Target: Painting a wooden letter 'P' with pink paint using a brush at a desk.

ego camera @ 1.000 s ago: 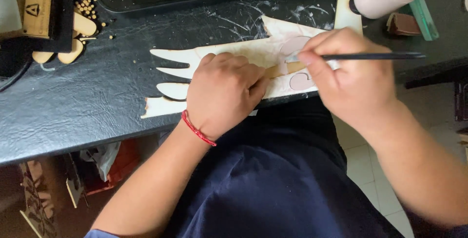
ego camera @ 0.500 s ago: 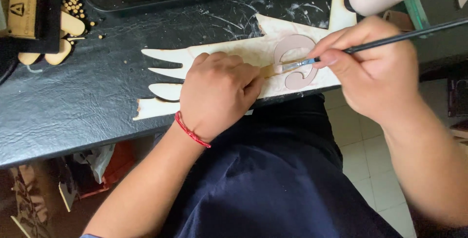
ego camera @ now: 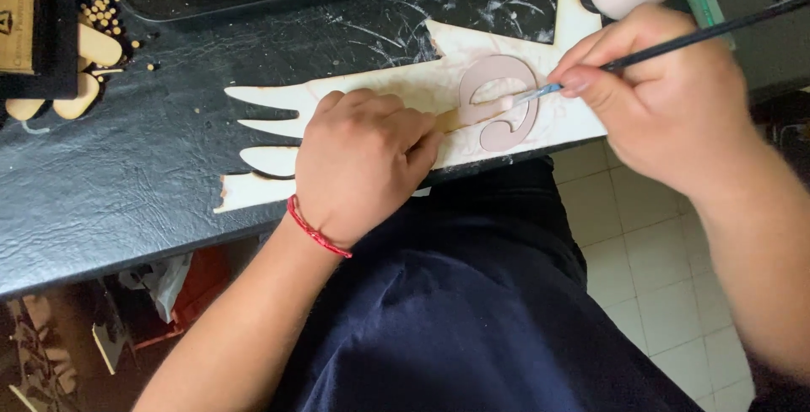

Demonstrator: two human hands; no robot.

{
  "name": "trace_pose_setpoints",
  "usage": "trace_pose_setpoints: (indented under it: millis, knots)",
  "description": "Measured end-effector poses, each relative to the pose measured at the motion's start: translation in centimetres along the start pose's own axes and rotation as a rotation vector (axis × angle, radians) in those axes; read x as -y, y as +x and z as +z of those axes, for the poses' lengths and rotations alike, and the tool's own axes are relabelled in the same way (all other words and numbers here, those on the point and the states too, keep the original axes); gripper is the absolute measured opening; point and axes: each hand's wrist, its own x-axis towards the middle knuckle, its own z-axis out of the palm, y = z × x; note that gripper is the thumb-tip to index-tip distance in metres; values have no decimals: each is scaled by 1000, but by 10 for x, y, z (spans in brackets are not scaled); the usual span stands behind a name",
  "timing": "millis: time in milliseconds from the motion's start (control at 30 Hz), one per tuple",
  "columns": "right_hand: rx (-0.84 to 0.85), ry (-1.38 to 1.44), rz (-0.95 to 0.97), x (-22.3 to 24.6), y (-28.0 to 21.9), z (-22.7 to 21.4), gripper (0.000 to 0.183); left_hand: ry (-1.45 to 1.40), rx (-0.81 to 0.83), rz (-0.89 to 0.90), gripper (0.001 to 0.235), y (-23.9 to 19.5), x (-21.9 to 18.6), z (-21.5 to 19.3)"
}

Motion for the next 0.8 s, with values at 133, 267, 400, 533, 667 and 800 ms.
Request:
trace_pose_setpoints:
  millis: [133,267,400,533,667,800]
  knots:
    - [5,-45,-62,6,4,-16,17,7,-2,8,28,0,1,0]
    - [139,-204,-97,25,20,-10,8,-7,-10,17,28,1,-1,-1]
    - [209,-212,-267,27,30,8,13,-13,-23,9,30,2,-2,-2]
    - [196,-166,-320,34,35,15,14,7,-11,13,30,2,-2,-2]
    - [166,20,-228,41,32,8,7,8,-5,11,27,2,-1,-1]
    - [117,95,-174,20,22,6,12,-15,-30,18,32,2,-2,-2]
